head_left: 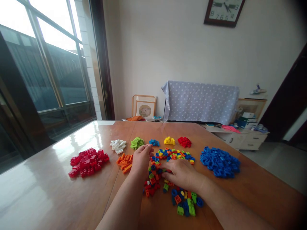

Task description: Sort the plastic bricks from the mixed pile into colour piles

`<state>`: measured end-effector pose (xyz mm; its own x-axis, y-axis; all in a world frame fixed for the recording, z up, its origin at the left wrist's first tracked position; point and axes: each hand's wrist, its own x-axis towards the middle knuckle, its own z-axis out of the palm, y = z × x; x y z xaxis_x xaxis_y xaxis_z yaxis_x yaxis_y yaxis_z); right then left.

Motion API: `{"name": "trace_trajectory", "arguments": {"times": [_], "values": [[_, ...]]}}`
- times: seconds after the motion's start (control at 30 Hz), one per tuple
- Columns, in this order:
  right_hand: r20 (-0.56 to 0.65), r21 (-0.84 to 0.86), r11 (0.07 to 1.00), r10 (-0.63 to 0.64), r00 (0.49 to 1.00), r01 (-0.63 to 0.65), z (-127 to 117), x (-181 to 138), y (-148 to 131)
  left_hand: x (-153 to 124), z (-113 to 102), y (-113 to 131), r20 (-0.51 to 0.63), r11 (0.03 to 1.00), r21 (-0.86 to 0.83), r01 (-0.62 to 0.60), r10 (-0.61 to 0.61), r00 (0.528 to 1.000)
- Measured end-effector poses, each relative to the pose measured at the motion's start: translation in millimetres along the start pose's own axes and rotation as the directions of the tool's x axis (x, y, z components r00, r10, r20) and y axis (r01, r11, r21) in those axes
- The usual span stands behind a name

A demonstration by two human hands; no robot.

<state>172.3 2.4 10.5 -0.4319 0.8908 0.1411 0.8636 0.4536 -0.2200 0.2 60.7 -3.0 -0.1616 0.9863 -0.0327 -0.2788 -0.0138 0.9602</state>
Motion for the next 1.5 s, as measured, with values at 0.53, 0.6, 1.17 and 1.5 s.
{"name": "trace_trajectory", "arguments": {"times": [0.53, 0.6, 1.17, 1.5], "values": [[-0.105, 0.087, 0.977, 0.204, 0.973, -0.196, -5.4, -3.2, 35.0, -7.3, -3.4, -7.8, 0.301, 0.548, 0.764, -0.339, 0.162, 0.94], [-0.096, 0.107, 0.982, 0.165, 0.982, -0.155, -5.5, -4.2, 28.8, -15.1, -3.3, -1.0, 0.393, 0.338, 0.844, -0.416, 0.137, 0.909], [-0.09, 0.211, 0.967, 0.162, 0.983, -0.141, 5.6, -1.7, 35.9, -19.0, -5.9, -1.1, 0.536, 0.096, 0.838, -0.537, 0.039, 0.843], [-0.124, 0.222, 0.952, 0.242, 0.962, -0.211, -4.0, -2.9, 46.1, -15.2, -3.4, -1.4, 0.473, 0.291, 0.818, -0.496, 0.152, 0.868]]}}
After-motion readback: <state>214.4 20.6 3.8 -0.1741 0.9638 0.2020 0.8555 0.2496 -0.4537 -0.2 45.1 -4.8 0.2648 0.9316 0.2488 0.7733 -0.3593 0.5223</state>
